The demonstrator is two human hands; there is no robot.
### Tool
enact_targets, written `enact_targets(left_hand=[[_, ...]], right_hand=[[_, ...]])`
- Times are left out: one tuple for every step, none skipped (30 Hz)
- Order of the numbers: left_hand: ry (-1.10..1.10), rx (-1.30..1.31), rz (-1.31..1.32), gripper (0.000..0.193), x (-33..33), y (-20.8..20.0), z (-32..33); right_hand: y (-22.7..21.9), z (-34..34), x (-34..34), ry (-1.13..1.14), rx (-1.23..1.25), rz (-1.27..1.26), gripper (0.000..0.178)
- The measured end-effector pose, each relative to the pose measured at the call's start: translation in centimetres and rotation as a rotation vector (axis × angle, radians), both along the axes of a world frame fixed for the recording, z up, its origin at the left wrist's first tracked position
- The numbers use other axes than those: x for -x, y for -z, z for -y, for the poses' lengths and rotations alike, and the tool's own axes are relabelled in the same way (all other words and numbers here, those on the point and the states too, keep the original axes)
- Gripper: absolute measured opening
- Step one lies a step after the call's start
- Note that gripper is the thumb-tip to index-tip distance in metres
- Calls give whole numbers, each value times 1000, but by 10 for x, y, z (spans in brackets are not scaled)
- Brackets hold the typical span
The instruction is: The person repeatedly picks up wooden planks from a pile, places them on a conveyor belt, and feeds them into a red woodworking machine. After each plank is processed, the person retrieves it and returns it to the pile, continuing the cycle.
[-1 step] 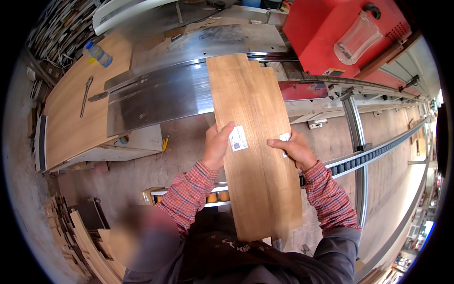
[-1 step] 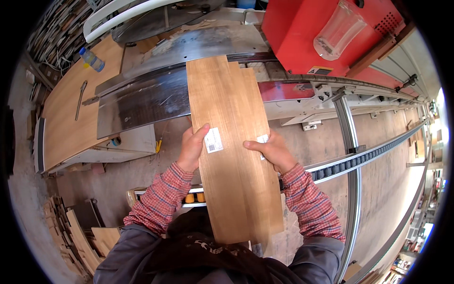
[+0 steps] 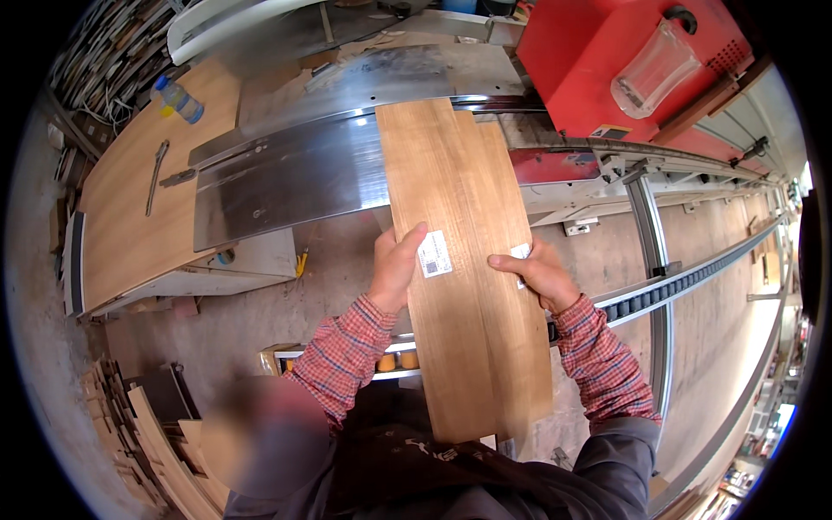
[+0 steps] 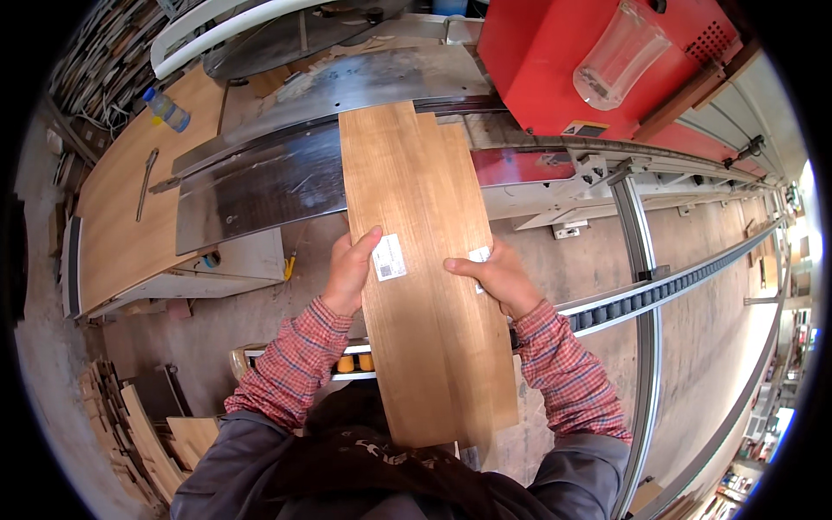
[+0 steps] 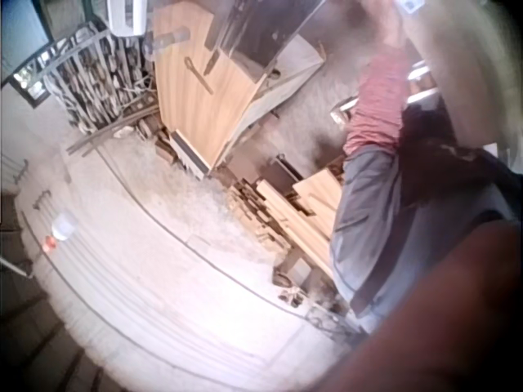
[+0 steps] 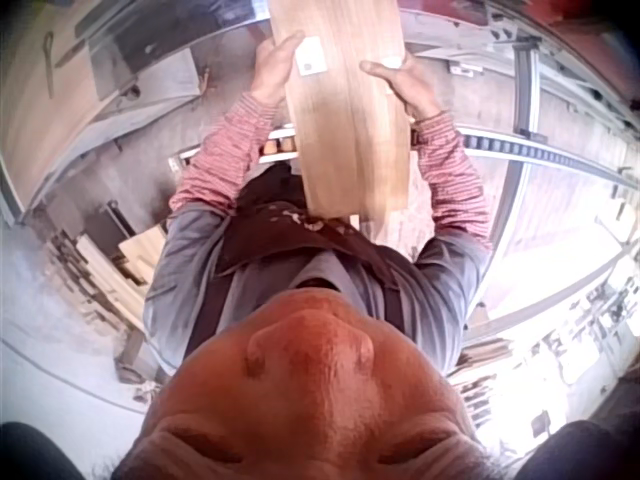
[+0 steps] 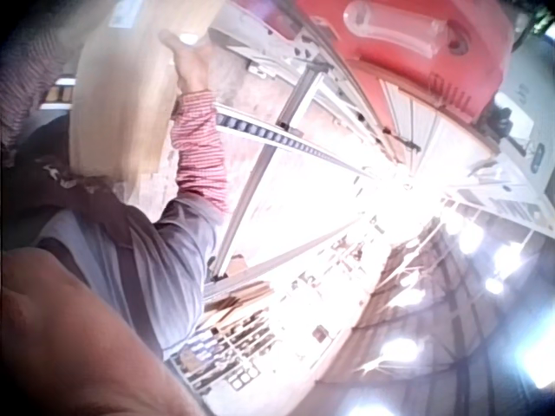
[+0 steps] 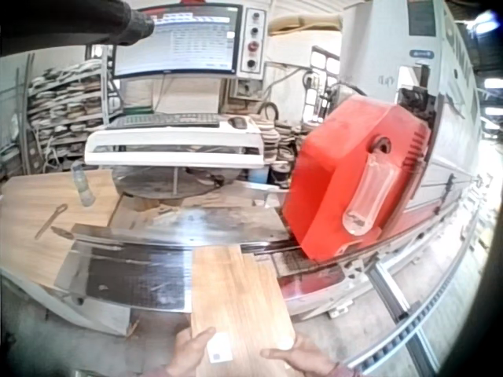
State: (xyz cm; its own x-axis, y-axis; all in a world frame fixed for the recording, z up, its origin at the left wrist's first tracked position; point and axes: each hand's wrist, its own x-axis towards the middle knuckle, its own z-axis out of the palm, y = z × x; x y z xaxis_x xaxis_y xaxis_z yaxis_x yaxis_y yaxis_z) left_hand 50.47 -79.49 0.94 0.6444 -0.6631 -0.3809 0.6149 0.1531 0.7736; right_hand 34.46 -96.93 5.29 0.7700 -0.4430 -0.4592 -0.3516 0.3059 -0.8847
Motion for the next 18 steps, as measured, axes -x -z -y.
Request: enact_targets(left_hand=[[3, -4, 4, 40, -1, 1, 0], [7, -8, 9, 41, -1, 1, 0], [7, -10, 5, 41, -1, 1, 0], [7, -12, 1, 41, 0, 1, 0], [7, -13, -2, 41, 0, 1, 0], [9, -6, -3, 41, -1, 1, 0], [11, 2, -4, 41, -1, 1, 0], [13, 10, -5, 41, -1, 2, 0], [10, 8, -3, 41, -1, 3, 0], [6, 6, 0, 41, -1, 6, 0], [2, 4, 2, 41, -1, 7, 0], [3, 0, 1, 40, -1, 6, 1], [3, -4, 0, 40, -1, 5, 1], [3, -8, -2, 40, -1, 5, 1], [11, -15, 6, 41, -1, 6, 0], [20, -22, 13, 42, -2, 7, 0], [28, -30, 20, 43, -2, 8, 0], [24, -35, 23, 43, -1, 7, 0]], right_hand=[[1, 1, 0, 4, -3, -2, 57], [1, 2, 1, 9, -5, -3, 56], [2, 2, 1, 14, -9, -5, 56], [3, 2, 2, 11, -17, -3, 56], [4, 2, 1, 8, -24, -2, 55], [3, 3, 1, 3, -27, 1, 55], [2, 4, 1, -3, -15, -9, 55], [0, 4, 1, -9, -3, -19, 55], [0, 4, 1, -16, 10, -30, 55], [0, 4, 1, -18, 7, -23, 55], [1, 5, 1, -21, 4, -15, 56], [3, 6, 2, -23, 1, -10, 56], [6, 7, 1, -23, 9, -4, 55], [9, 8, 0, -23, 16, 2, 55], [10, 9, -2, -25, 21, 10, 55], [10, 11, -5, -32, 12, 16, 54], [9, 14, -9, -39, 3, 21, 54], [10, 17, -11, -46, -8, 26, 54]])
